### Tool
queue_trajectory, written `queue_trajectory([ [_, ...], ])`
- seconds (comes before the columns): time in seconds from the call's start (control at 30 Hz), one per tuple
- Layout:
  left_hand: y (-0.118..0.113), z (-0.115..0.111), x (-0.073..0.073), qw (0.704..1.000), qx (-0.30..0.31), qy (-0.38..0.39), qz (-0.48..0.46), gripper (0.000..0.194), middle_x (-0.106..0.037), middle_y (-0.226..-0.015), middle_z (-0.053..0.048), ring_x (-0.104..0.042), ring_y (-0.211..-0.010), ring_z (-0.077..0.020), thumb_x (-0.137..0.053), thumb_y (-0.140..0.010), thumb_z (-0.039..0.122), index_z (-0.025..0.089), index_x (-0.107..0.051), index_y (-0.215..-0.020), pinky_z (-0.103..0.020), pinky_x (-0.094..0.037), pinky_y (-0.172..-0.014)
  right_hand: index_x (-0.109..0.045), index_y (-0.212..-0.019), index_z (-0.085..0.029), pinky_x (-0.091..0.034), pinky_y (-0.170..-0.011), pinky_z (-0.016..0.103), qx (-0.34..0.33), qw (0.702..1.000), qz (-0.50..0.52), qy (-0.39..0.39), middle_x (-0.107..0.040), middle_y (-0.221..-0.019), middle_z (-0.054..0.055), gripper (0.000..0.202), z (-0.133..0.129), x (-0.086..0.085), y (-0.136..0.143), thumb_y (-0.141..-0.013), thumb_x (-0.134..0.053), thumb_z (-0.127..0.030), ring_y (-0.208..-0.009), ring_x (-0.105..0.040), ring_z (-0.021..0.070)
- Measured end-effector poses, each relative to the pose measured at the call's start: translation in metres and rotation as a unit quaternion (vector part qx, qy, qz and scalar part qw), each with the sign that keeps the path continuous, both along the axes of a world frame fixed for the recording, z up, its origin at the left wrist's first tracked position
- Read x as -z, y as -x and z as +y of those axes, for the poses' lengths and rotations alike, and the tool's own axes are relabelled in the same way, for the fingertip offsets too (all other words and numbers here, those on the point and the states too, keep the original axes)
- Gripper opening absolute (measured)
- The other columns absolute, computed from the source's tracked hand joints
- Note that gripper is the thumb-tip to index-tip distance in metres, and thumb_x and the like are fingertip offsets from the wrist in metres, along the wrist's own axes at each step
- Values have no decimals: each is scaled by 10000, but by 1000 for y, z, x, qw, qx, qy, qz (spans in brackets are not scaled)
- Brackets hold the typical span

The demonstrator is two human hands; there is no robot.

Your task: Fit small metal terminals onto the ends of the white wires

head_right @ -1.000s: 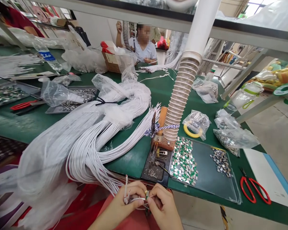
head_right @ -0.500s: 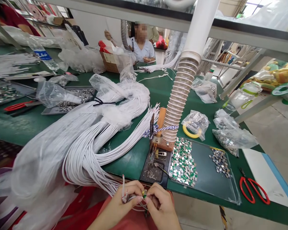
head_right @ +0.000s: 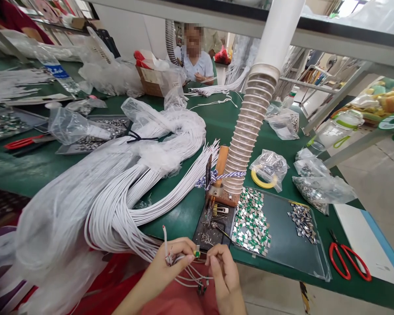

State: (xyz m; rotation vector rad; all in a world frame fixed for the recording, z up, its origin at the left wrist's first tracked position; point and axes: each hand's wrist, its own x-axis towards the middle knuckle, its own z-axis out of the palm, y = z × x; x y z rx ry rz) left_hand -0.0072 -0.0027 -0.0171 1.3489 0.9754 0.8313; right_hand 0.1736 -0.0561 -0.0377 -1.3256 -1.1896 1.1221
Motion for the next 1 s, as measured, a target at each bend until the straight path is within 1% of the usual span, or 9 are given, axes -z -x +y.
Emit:
queue_trajectory([
  [0.07, -2, 7, -3, 1000, -9, -9, 9, 243, -707, -787, -89, -664, -768, -208, -624, -848, 252, 150, -664, -631, -291, -478, -736, -594, -836, -221, -441, -518, 221, 24, 1000, 2, -8, -586, -720, 1, 344, 1, -2, -1, -1016, -512, -503, -546, -491, 129],
  [0.13, -6, 14, -6, 1000, -17, -7, 11, 238, -704, -777, -93, -661, -755, -208, -626, -835, 244, 147, -657, -620, -294, -480, -724, -591, -822, -218, -412, -483, 218, 46, 999, -10, -10, -555, -651, -19, 350, 4, -7, -2, -1004, -531, -511, -502, -460, 121],
  [0.27, -13, 25, -6, 999, -31, -9, -5, 224, -718, -799, -96, -678, -793, -218, -636, -836, 252, 147, -674, -642, -308, -502, -760, -613, -900, -210, -440, -540, 231, 64, 995, -81, 5, -559, -646, -23, 302, 14, -17, -1, -988, -560, -493, -566, -533, 143],
  [0.37, -15, 30, -3, 999, -29, -9, -14, 215, -738, -827, -95, -688, -812, -219, -651, -833, 253, 149, -689, -648, -316, -513, -789, -592, -870, -214, -447, -552, 235, 44, 993, -114, 1, -562, -640, -26, 267, 22, -22, 3, -1000, -533, -440, -569, -544, 143],
  [0.47, -15, 33, -1, 999, -28, 0, -18, 212, -738, -825, -90, -683, -800, -208, -665, -831, 263, 143, -704, -661, -307, -517, -775, -590, -853, -214, -478, -602, 241, 42, 991, -127, -24, -610, -727, 4, 229, 28, -24, 6, -1001, -530, -379, -639, -577, 151],
  [0.57, -15, 36, -3, 999, -32, 3, -25, 224, -724, -794, -81, -668, -772, -198, -679, -822, 281, 141, -710, -650, -294, -516, -738, -599, -881, -211, -521, -710, 259, 44, 992, -108, -37, -638, -865, 42, 180, 31, -21, 9, -1005, -521, -316, -789, -620, 172],
  [0.67, -17, 38, -5, 998, -42, 4, -39, 218, -723, -781, -78, -668, -770, -198, -691, -810, 273, 144, -712, -635, -296, -516, -748, -608, -902, -213, -536, -782, 281, 37, 995, -81, -34, -636, -932, 55, 144, 32, -16, 9, -1005, -530, -277, -877, -631, 185],
  [0.8, -19, 39, -8, 996, -61, 30, -57, 183, -714, -779, -82, -660, -753, -196, -712, -779, 249, 138, -719, -633, -282, -508, -711, -616, -887, -221, -543, -803, 289, 45, 997, -47, -38, -637, -973, 55, 125, 33, -12, 10, -994, -563, -257, -915, -634, 189],
  [1.0, -22, 37, -13, 993, -76, 41, -83, 159, -696, -769, -73, -641, -733, -181, -717, -774, 221, 135, -731, -640, -257, -496, -667, -618, -870, -230, -555, -798, 279, 65, 997, 13, -46, -633, -975, 42, 106, 35, -18, 12, -973, -591, -226, -898, -636, 176],
])
